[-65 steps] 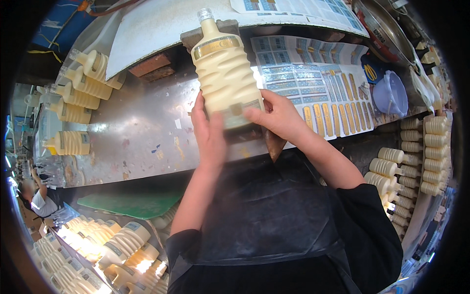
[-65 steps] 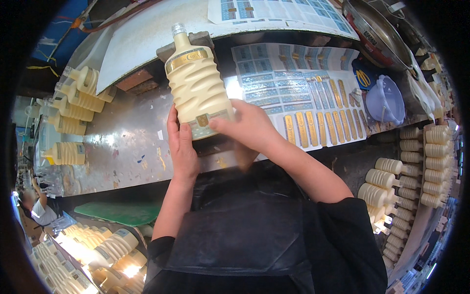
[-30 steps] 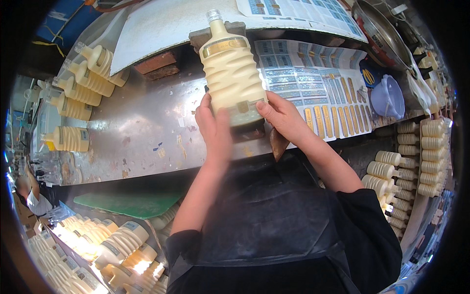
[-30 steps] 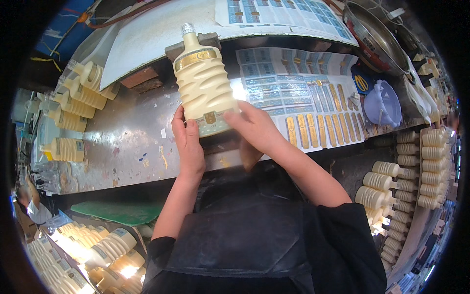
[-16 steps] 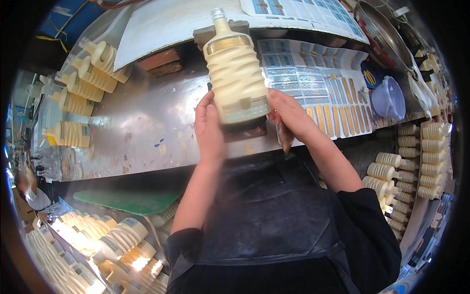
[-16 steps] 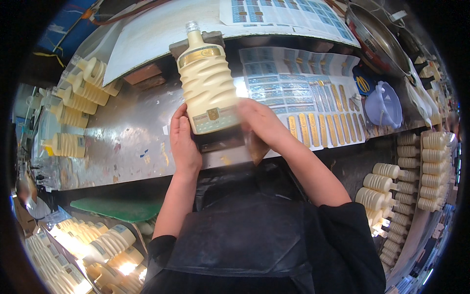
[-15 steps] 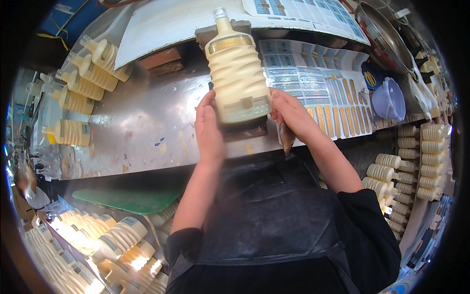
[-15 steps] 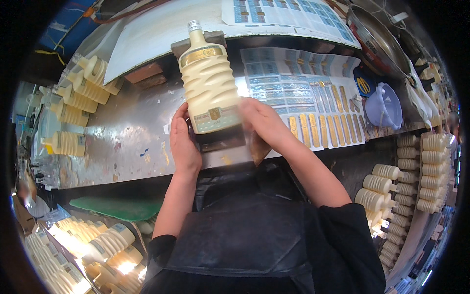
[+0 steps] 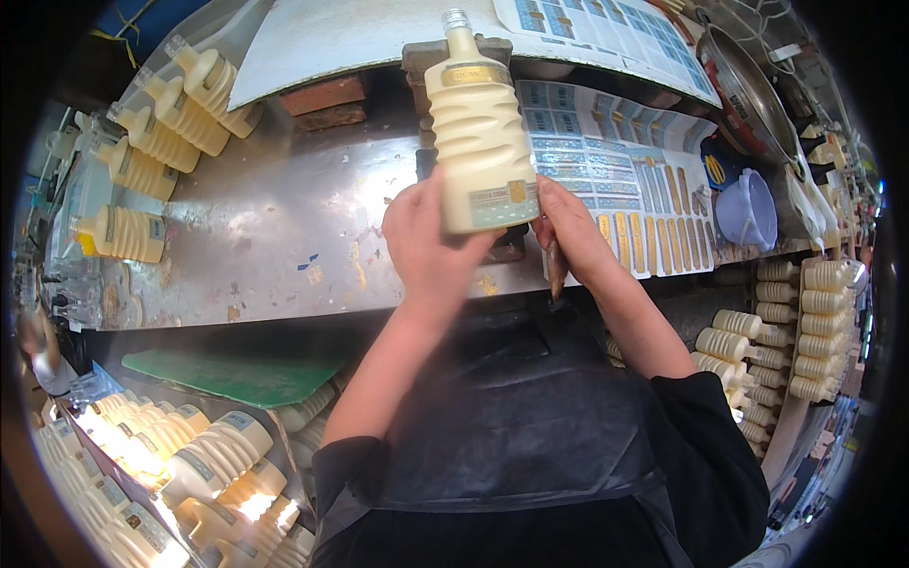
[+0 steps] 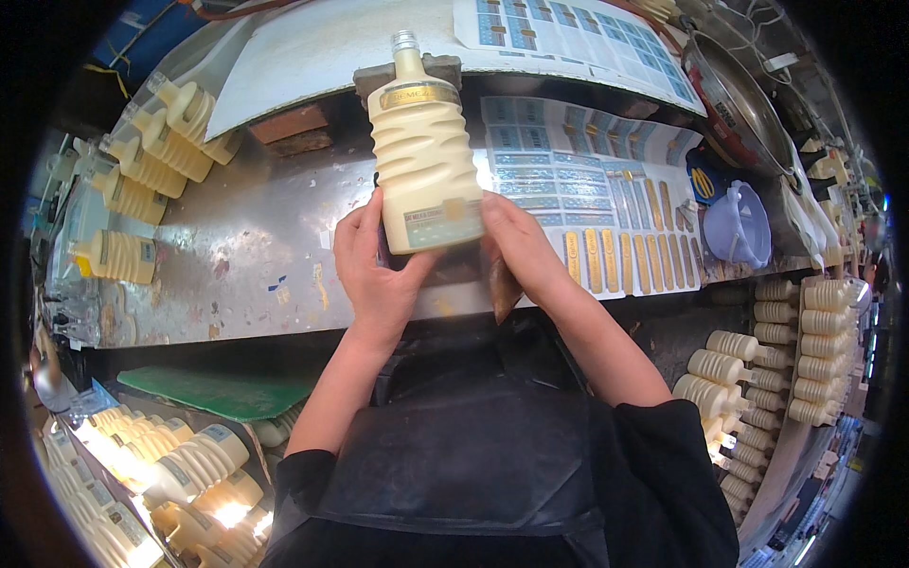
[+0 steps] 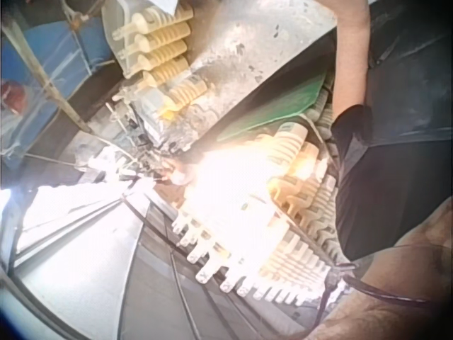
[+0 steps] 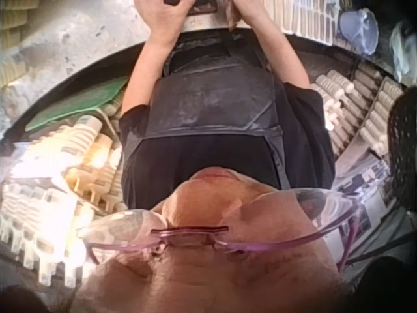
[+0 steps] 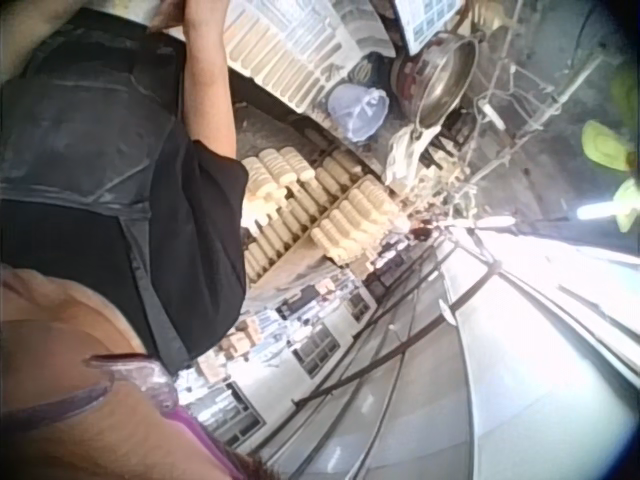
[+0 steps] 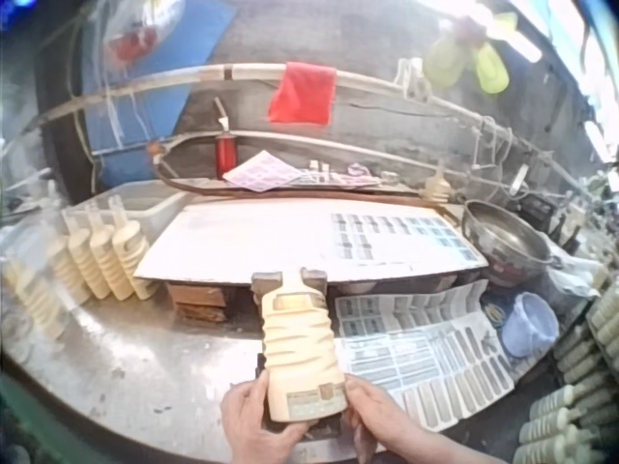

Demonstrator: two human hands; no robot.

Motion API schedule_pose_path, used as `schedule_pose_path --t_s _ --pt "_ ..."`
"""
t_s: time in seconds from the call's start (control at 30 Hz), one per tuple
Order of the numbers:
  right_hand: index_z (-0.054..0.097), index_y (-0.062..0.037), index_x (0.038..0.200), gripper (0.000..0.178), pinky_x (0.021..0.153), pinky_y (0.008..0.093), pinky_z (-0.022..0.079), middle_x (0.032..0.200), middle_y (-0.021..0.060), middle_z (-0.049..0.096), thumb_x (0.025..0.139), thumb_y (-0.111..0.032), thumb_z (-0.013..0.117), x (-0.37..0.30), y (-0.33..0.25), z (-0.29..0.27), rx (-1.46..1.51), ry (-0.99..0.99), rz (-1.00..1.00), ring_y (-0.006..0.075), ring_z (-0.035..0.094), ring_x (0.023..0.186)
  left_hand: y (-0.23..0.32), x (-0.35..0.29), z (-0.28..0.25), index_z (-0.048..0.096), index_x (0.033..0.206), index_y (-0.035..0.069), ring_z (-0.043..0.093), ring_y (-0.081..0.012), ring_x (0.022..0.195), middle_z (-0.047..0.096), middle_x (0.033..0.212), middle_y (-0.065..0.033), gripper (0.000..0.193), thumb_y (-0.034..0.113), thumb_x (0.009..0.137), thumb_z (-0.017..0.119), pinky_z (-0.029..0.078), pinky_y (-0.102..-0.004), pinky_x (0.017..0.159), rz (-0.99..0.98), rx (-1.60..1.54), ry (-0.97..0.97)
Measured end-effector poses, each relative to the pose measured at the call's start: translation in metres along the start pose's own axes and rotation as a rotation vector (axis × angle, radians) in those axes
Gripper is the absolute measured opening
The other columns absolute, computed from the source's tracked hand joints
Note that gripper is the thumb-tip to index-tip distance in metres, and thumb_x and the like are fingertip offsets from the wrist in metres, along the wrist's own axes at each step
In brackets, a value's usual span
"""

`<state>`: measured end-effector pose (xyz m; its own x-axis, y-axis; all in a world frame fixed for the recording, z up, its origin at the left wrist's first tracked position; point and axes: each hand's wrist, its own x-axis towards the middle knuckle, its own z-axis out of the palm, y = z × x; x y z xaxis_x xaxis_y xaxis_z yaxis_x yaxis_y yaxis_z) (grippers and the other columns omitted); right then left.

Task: The person applies adhesive labels to the neck and body of cream-colored plastic bottles. They peel labels from a sheet, position them on the bottle, and smooth them down, repeating the process for multiple bottles.

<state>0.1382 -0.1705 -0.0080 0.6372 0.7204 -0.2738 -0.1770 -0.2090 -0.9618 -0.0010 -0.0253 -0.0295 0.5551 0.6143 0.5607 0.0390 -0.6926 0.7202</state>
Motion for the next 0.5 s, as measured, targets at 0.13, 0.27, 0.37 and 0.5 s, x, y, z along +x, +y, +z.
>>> schedule_pose_path --t_s 0.13,0.27,0.37,0.5 --pt "0.056 -0.0047 0.146 0.052 0.065 0.0201 0.041 0.085 -0.0042 0.055 0.112 -0.042 0.043 0.002 0.001 -0.002 -0.007 -0.009 -0.005 0.005 0.047 0.072 0.0 0.0 -0.002 0.055 0.144 0.004 0.056 -0.0314 0.113 0.061 0.119 -0.0125 0.092 0.022 0.063 0.093 0.042 -0.0433 0.1 -0.018 0.011 -0.031" --pt "0.051 -0.0042 0.151 0.055 0.063 0.0191 0.042 0.082 -0.0046 0.052 0.112 -0.041 0.043 -0.001 -0.001 -0.007 -0.027 -0.052 -0.044 0.0044 0.047 0.069 0.0 -0.002 -0.007 0.047 0.15 0.001 0.052 -0.0321 0.12 0.054 0.128 -0.017 0.091 0.031 0.072 0.086 0.04 -0.0441 0.105 -0.079 -0.034 -0.117" --pt "0.049 -0.0032 0.153 0.056 0.064 0.0197 0.043 0.083 -0.0036 0.053 0.111 -0.039 0.046 0.0 -0.006 -0.004 -0.024 -0.073 -0.056 0.0049 0.047 0.069 -0.005 -0.002 -0.006 0.044 0.151 -0.002 0.048 -0.0325 0.126 0.048 0.135 -0.0197 0.078 0.035 0.088 0.07 0.037 -0.0439 0.111 -0.273 -0.218 -0.172" --pt "0.052 -0.002 0.149 0.054 0.063 0.0223 0.045 0.086 -0.0016 0.059 0.106 -0.034 0.058 0.003 -0.017 0.005 -0.123 -0.024 -0.032 0.0052 0.051 0.07 -0.008 0.006 0.004 0.043 0.15 -0.006 0.045 -0.0329 0.129 0.045 0.135 -0.0201 0.06 0.031 0.104 0.048 0.033 -0.042 0.115 -0.437 -0.303 -0.17"
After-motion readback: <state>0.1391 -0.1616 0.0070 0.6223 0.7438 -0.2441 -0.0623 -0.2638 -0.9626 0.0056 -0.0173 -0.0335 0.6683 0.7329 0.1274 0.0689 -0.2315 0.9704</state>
